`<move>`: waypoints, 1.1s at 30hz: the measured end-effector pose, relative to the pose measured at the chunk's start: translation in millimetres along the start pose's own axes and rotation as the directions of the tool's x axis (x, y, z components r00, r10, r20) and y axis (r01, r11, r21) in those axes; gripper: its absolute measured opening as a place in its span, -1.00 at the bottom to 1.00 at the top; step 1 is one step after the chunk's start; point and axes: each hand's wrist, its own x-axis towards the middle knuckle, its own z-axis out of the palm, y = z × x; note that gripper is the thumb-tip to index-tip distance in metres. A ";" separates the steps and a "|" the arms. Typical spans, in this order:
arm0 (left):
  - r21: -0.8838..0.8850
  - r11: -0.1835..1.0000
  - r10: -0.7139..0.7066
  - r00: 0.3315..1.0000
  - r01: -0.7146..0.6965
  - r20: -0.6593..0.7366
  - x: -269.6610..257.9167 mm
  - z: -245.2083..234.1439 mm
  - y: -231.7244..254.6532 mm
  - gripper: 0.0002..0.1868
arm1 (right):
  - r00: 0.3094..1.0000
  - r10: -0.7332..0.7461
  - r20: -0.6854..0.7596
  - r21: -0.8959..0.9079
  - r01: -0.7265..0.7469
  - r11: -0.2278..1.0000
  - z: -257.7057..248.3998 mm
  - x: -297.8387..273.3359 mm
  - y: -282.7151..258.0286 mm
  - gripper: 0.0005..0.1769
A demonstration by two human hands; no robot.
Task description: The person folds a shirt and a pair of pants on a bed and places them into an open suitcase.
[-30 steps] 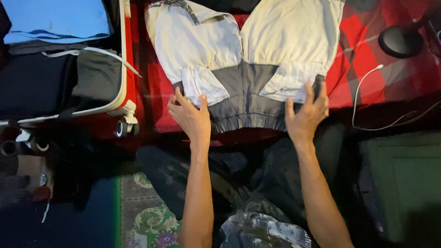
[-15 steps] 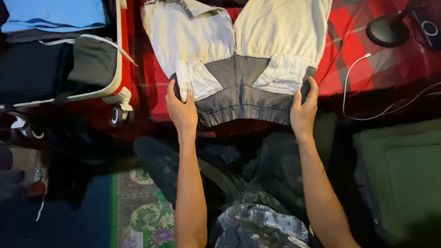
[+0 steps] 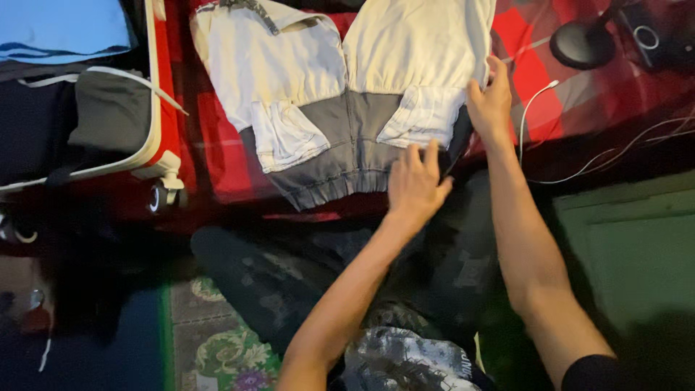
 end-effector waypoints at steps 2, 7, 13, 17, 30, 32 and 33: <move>0.076 0.997 -0.012 1.000 0.012 -0.004 5.9 24.3 12.1 -0.03 | 0.979 0.152 0.136 0.177 -0.175 0.969 1.9 26.1 15.4 -0.41; 0.204 0.978 -0.022 0.998 0.034 -0.060 4.5 44.8 11.1 -0.25 | 0.989 -0.013 0.145 0.168 -0.011 0.986 17.3 64.3 33.5 -0.43; -0.079 0.996 0.018 0.985 -0.032 -0.174 22.7 -6.8 -13.1 -0.49 | 0.878 -0.477 -0.039 -0.407 0.422 0.810 56.0 41.4 -62.4 -0.35; 0.090 0.992 -0.065 0.958 0.094 -0.278 55.0 -48.4 -86.0 -0.75 | 0.794 -0.488 0.362 0.143 0.470 0.871 115.6 26.6 -128.6 -0.59; 0.291 0.942 -0.056 0.932 0.169 -0.359 131.5 -81.8 -248.7 -0.69 | 0.453 -0.590 0.668 -0.056 0.822 0.567 290.5 92.6 -161.5 -0.57; 0.262 0.955 -0.049 0.941 0.143 -0.335 127.9 -82.2 -246.7 -0.59 | 0.636 -0.537 0.554 -0.267 0.747 0.609 290.6 116.9 -159.6 -0.38; 0.265 0.955 -0.032 0.931 0.136 -0.363 127.6 -83.9 -247.0 -0.59 | 0.662 -0.573 0.483 -0.245 0.731 0.637 289.2 127.3 -160.0 -0.34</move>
